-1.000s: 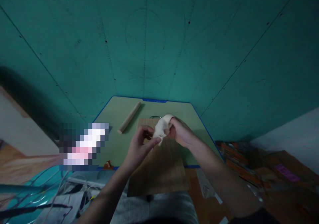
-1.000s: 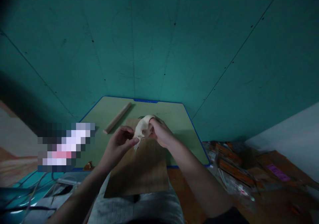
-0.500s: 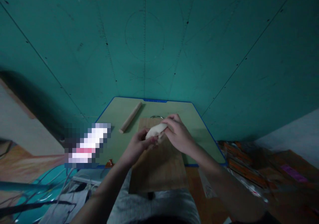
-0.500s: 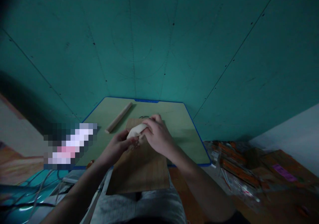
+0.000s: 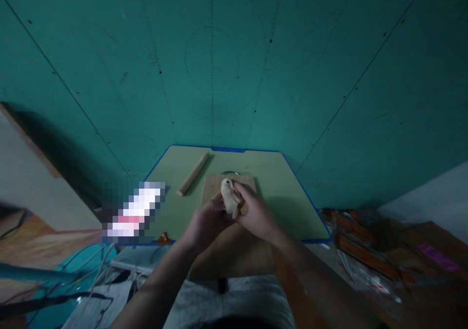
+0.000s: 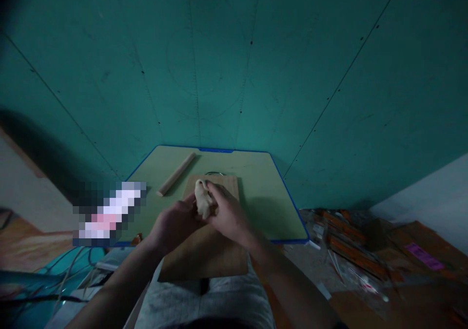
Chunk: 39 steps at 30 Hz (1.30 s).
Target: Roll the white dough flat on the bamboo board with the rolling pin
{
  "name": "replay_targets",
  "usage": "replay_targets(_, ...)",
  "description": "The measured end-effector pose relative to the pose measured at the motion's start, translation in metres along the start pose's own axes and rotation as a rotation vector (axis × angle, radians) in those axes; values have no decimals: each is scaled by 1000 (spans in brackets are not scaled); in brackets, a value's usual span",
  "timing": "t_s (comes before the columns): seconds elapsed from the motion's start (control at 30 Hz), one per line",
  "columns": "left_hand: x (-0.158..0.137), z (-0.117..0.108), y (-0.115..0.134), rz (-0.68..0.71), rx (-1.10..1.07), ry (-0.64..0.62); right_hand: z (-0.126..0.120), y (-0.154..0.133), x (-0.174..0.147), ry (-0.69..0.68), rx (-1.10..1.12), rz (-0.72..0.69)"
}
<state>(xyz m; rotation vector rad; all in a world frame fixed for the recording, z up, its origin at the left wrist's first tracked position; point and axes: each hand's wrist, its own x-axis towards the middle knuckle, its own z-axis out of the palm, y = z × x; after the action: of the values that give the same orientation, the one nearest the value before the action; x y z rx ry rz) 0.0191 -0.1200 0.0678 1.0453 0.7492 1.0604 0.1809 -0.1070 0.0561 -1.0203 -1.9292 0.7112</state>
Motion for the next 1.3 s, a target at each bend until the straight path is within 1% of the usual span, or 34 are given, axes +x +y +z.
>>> replay_targets(0.1, -7, -8, 1, -71, -2, -64, -11, -1, -2, -32, 188, 111)
replay_targets(0.17, -9, -12, 0, -43, 39, -54, -16, -3, -4, -45, 299, 161)
replay_targets(0.23, -9, -11, 0, 15, 75, -47, -17, -4, -6, -29, 362, 172)
replay_targets(0.33, -8, -6, -1, 41, 60, -24, -15, -5, -6, -3, 374, 186)
replay_targets(0.43, -7, -1, -1, 5, 4, 49, -16, -7, -5, -41, 342, 182)
replay_targets(0.57, -5, -2, 0, -62, -195, 165, -24, -8, -6, -71, 262, 74)
replay_targets(0.63, -5, -1, -1, -109, -294, 185, -26, -7, -8, -84, 257, 44)
replay_targets(0.67, -5, 0, -2, -132, -314, 175, -26, -7, -9, -106, 277, 54)
replay_targets(0.73, -5, 4, -4, -143, -285, 152, -22, -7, -11, -154, 336, 101)
replay_targets(0.8, -5, 8, -6, -94, -180, 165, -15, -8, -11, -151, 381, 141)
replay_targets(0.87, -5, 9, -6, -49, -56, 164, -9, -9, -8, -75, 400, 136)
replay_targets(0.9, -5, 7, -5, -41, 1, 140, -6, -9, -4, -21, 403, 126)
replay_targets(1.0, -5, -3, 4, -56, 154, 0, -1, -6, 11, 130, 370, 123)
replay_targets(1.07, -4, -11, 11, -46, 264, -59, 0, 0, 25, 242, 352, 144)
replay_targets(1.13, -3, -17, 18, -5, 374, -66, 1, 6, 39, 365, 387, 182)
replay_targets(1.2, -2, -23, 21, 66, 476, -41, 0, 13, 50, 474, 429, 220)
replay_targets(1.3, -3, -33, 18, 153, 635, 9, -2, 23, 55, 554, 375, 229)
